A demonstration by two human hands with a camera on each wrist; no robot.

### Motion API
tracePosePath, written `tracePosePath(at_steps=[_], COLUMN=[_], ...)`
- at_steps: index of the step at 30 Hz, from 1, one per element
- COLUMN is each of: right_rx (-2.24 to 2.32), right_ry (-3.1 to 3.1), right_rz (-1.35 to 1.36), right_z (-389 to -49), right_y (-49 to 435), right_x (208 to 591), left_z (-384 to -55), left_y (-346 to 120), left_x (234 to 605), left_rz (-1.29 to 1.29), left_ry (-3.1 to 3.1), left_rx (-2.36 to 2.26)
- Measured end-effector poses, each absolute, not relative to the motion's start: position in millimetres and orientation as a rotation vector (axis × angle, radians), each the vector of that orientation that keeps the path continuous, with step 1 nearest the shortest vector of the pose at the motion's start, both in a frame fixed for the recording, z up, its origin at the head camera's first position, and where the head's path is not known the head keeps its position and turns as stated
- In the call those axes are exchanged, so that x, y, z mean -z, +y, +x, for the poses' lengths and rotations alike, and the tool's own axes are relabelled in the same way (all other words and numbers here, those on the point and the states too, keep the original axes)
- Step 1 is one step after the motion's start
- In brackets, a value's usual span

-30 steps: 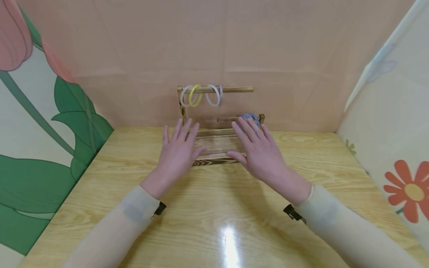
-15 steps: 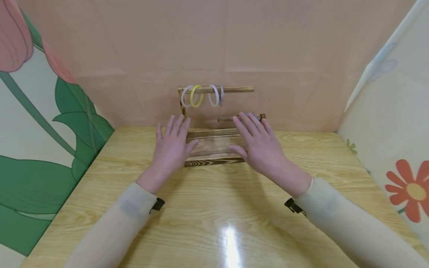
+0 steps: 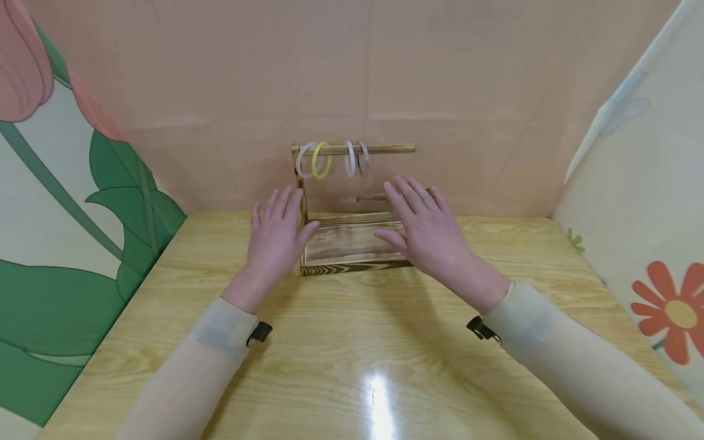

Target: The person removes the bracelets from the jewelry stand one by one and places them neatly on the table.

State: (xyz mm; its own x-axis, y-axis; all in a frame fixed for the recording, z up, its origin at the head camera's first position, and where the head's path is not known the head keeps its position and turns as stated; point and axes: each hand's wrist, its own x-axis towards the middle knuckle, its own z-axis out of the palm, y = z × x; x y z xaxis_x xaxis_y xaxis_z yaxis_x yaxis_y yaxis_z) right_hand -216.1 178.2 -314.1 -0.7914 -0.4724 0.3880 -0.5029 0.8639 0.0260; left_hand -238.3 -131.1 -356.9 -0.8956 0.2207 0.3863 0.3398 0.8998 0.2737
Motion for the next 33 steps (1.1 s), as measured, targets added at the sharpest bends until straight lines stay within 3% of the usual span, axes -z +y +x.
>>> tracePosePath(at_steps=[33], right_rx=[-0.077], right_ry=[-2.644], right_rz=[0.664], right_z=[-239.9], right_y=[177.4], right_x=[303.6], left_z=[-278.9], left_y=[-119.8], left_x=[371.5], left_rz=[-0.222], left_ry=[-2.570], left_rx=[0.899])
